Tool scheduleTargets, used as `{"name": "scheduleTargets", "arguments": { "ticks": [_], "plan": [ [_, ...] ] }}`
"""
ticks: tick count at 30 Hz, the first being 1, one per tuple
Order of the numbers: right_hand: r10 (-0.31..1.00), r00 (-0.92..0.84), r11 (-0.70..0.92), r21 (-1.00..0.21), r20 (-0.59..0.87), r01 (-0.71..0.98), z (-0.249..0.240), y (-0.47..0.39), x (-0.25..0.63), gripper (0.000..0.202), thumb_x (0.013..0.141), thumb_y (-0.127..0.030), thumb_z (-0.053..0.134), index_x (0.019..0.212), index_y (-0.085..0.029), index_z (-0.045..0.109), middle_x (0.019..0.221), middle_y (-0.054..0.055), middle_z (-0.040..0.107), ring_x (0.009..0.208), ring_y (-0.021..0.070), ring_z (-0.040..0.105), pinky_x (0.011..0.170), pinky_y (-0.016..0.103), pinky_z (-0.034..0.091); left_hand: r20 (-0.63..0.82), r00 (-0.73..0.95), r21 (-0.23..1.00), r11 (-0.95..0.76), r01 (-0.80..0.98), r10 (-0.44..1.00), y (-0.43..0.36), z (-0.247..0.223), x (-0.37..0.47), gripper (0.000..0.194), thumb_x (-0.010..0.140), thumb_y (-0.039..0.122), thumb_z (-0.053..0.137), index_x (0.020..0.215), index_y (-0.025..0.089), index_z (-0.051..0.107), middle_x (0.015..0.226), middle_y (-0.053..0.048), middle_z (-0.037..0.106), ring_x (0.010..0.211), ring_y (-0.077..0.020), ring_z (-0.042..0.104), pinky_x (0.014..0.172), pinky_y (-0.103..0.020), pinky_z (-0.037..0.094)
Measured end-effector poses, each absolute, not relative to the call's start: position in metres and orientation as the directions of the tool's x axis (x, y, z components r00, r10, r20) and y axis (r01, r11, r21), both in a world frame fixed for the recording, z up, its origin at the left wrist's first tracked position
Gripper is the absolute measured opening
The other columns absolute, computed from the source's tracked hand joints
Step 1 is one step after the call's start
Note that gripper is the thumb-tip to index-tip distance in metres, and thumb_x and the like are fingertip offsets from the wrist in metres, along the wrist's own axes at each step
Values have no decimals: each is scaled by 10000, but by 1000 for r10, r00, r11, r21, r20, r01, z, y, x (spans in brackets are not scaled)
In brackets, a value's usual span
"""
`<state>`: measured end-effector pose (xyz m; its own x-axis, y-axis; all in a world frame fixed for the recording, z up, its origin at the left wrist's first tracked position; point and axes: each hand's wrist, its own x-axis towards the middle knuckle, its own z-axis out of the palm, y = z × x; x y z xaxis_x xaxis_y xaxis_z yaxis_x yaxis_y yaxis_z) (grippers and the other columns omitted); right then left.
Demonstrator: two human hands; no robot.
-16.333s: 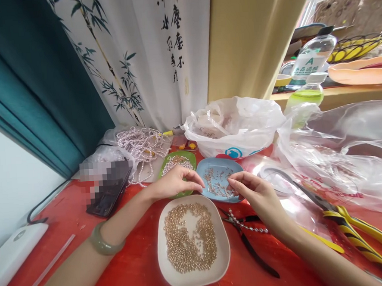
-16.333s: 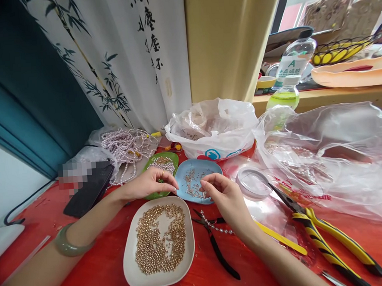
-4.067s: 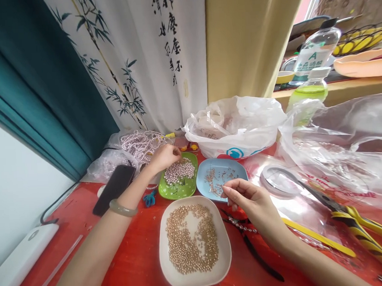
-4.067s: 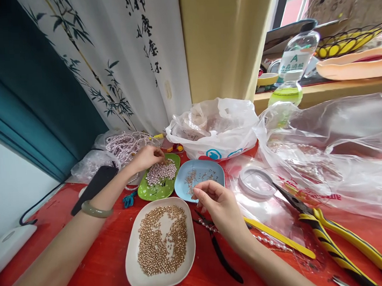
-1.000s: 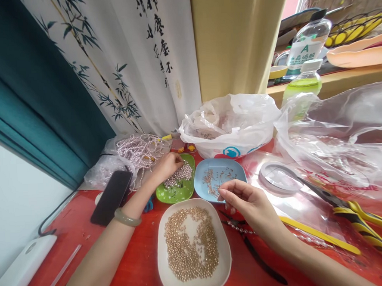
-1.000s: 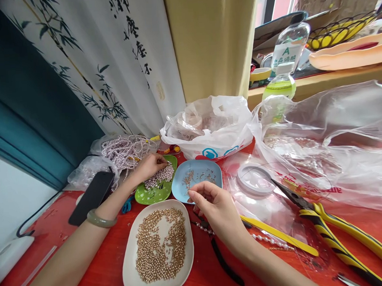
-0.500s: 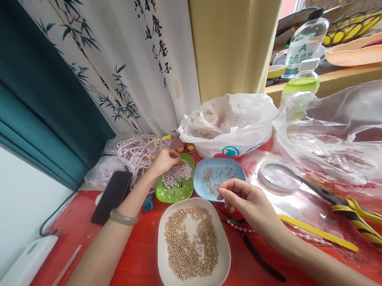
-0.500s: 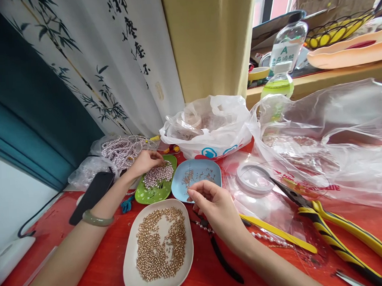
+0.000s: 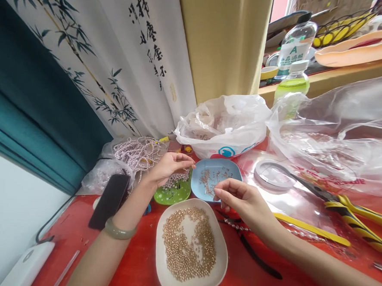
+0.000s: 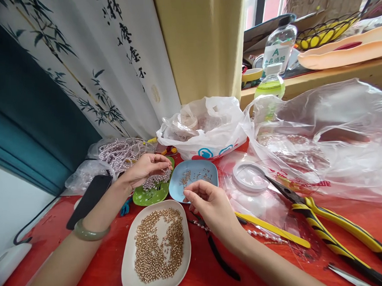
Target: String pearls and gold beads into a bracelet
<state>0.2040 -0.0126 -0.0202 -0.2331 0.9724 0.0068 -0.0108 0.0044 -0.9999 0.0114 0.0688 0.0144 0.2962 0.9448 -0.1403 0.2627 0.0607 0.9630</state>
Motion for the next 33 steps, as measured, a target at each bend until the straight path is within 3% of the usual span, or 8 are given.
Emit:
{"name": "scheduleTargets", "arguments": {
  "ticks": [6, 33],
  "plan": [
    [960, -278, -30, -997, -10, -67, -22, -15, 203, 140, 740, -300, 528, 685, -172, 534, 542, -44, 485, 478, 67, 429, 459, 206, 349, -195, 312, 969, 134, 209, 930, 45, 19, 34, 185, 640, 295, 670, 736, 144, 621, 712, -45, 670, 670, -110, 586, 596, -215, 420],
    [940, -331, -98, -994, -79, -41, -23, -16, 201, 151, 742, -287, 513, 668, -156, 503, 577, -15, 543, 489, 68, 455, 493, 228, 368, -146, 317, 964, 63, 258, 937, 29, 21, 45, 159, 684, 277, 625, 750, 142, 573, 672, -44, 674, 627, -122, 596, 561, -230, 424]
  ]
}}
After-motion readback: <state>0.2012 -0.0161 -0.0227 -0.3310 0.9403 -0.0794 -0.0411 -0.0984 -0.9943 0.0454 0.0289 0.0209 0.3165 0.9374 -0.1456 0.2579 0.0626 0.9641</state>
